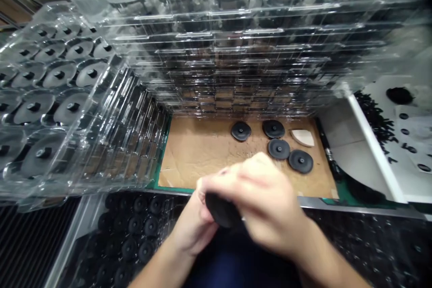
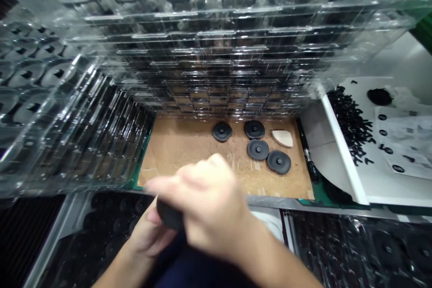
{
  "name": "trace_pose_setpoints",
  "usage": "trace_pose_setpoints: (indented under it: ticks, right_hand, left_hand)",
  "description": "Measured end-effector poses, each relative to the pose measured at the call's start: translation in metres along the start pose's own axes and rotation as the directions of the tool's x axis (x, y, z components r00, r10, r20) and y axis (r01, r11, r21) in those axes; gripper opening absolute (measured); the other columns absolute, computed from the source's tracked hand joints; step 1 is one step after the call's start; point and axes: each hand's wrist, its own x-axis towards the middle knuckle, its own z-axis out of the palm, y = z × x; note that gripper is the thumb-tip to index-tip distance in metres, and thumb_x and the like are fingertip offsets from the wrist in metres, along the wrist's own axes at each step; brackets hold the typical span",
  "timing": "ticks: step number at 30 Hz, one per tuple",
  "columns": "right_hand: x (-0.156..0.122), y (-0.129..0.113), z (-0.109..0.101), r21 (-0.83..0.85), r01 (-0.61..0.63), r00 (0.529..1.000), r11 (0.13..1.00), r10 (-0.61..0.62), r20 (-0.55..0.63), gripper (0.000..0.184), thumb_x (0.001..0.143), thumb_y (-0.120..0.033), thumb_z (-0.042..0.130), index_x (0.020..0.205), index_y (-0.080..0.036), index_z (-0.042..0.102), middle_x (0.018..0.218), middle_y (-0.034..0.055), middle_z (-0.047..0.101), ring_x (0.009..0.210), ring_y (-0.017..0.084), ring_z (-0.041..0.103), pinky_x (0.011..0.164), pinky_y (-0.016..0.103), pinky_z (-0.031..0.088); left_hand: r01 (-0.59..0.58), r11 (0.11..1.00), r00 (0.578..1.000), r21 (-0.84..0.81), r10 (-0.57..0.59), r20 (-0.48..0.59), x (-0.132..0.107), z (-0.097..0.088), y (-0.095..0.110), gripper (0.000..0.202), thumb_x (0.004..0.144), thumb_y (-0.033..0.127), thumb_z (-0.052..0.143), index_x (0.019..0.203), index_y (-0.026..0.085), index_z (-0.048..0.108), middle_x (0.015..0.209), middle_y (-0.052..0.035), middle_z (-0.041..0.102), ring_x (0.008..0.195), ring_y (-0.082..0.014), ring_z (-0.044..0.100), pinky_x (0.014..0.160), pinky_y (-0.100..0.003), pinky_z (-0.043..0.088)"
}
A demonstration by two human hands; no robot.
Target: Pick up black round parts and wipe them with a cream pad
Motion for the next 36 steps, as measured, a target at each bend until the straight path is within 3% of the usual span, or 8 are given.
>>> trace_pose_setpoints:
  ticks: [4, 12, 16, 19, 23, 27, 31, 36]
  right_hand:
    - [-0.031, 0.047, 0.017, 0.058, -0.490, 0.871, 0.870, 0.492, -0.012, 0.023, 0.091, -0.024, 0.052, 0.104, -0.024, 0.070, 0.093, 0.0015, 0.073, 0.083, 0.015, 0.066, 0.073, 0.027, 0.047]
    - [-0.069, 0.053, 0.038, 0.029, -0.595, 0.802, 0.803, 0.595, -0.046, 0.024, 0.089, -0.032, 0.054, 0.098, -0.020, 0.073, 0.081, 0.0040, 0.074, 0.067, 0.018, 0.067, 0.056, 0.027, 0.051]
    - [-0.026, 0.002, 0.015, 0.043, -0.396, 0.885, 0.917, 0.394, -0.249, 0.024, 0.091, -0.022, 0.054, 0.112, -0.019, 0.066, 0.100, 0.0039, 0.073, 0.076, 0.015, 0.066, 0.063, 0.025, 0.051]
    - [-0.007, -0.024, 0.013, 0.032, -0.129, 0.981, 0.991, 0.132, -0.139, 0.025, 0.090, -0.011, 0.050, 0.110, -0.011, 0.065, 0.094, 0.0068, 0.073, 0.081, 0.017, 0.065, 0.075, 0.029, 0.051]
    - [0.000, -0.024, 0.019, 0.050, -0.166, 0.982, 0.985, 0.161, 0.100, 0.020, 0.090, -0.011, 0.049, 0.097, -0.014, 0.068, 0.084, 0.0035, 0.072, 0.071, 0.015, 0.063, 0.065, 0.026, 0.049]
    - [0.000, -0.017, 0.022, -0.066, -0.103, 0.989, 0.992, 0.095, -0.115, 0.025, 0.092, -0.013, 0.045, 0.106, -0.007, 0.065, 0.089, 0.0093, 0.071, 0.073, 0.018, 0.060, 0.068, 0.031, 0.046]
    - [-0.015, -0.020, 0.007, 0.047, -0.126, 0.990, 0.991, 0.122, 0.069, 0.021, 0.090, -0.010, 0.048, 0.101, -0.013, 0.066, 0.079, 0.0020, 0.068, 0.067, 0.013, 0.058, 0.065, 0.026, 0.043]
    - [-0.014, -0.016, -0.010, -0.285, -0.132, 0.991, 0.949, 0.129, -0.030, 0.027, 0.093, -0.011, 0.042, 0.097, -0.015, 0.069, 0.070, 0.0027, 0.064, 0.059, 0.015, 0.049, 0.058, 0.030, 0.034]
  left_hand:
    - [-0.047, 0.990, 0.998, -0.129, 0.042, -0.045, -0.001, -0.011, 0.000, 0.062, 0.053, 0.048, 0.084, 0.110, 0.030, 0.069, 0.114, -0.0014, 0.071, 0.093, -0.0200, 0.069, 0.089, -0.027, 0.051]
    - [-0.061, 0.980, 0.997, -0.187, 0.053, -0.047, -0.001, -0.013, 0.003, 0.059, 0.056, 0.039, 0.085, 0.112, 0.029, 0.068, 0.117, -0.0024, 0.070, 0.101, -0.0208, 0.067, 0.089, -0.027, 0.052]
    - [-0.064, 0.982, 0.997, -0.177, 0.054, -0.062, 0.000, -0.009, 0.000, 0.049, 0.064, 0.032, 0.082, 0.111, 0.029, 0.068, 0.113, -0.0010, 0.072, 0.099, -0.0169, 0.067, 0.088, -0.023, 0.051]
    - [-0.067, 0.986, 0.998, -0.153, 0.063, -0.031, 0.000, -0.013, -0.001, 0.045, 0.066, 0.032, 0.081, 0.109, 0.029, 0.069, 0.112, -0.0018, 0.072, 0.104, -0.0177, 0.065, 0.091, -0.024, 0.050]
    - [-0.073, 0.992, 0.994, -0.102, 0.064, -0.092, 0.001, -0.015, -0.001, 0.056, 0.060, 0.029, 0.085, 0.113, 0.029, 0.066, 0.115, -0.0029, 0.070, 0.104, -0.0216, 0.065, 0.093, -0.028, 0.050]
    - [-0.038, 0.993, 0.999, -0.107, 0.036, -0.024, 0.002, -0.008, 0.000, 0.050, 0.061, 0.036, 0.083, 0.108, 0.026, 0.069, 0.106, -0.0038, 0.073, 0.104, -0.0220, 0.065, 0.093, -0.027, 0.049]
    - [-0.038, 0.989, 0.998, -0.143, 0.044, 0.035, 0.001, -0.010, 0.004, 0.052, 0.055, 0.030, 0.087, 0.105, 0.029, 0.071, 0.107, 0.0000, 0.074, 0.098, -0.0176, 0.067, 0.088, -0.023, 0.051]
    - [0.028, 0.987, 0.998, -0.160, -0.019, 0.062, 0.001, -0.008, 0.001, 0.063, 0.054, 0.040, 0.086, 0.113, 0.028, 0.068, 0.112, -0.0020, 0.072, 0.106, -0.0205, 0.065, 0.095, -0.026, 0.049]
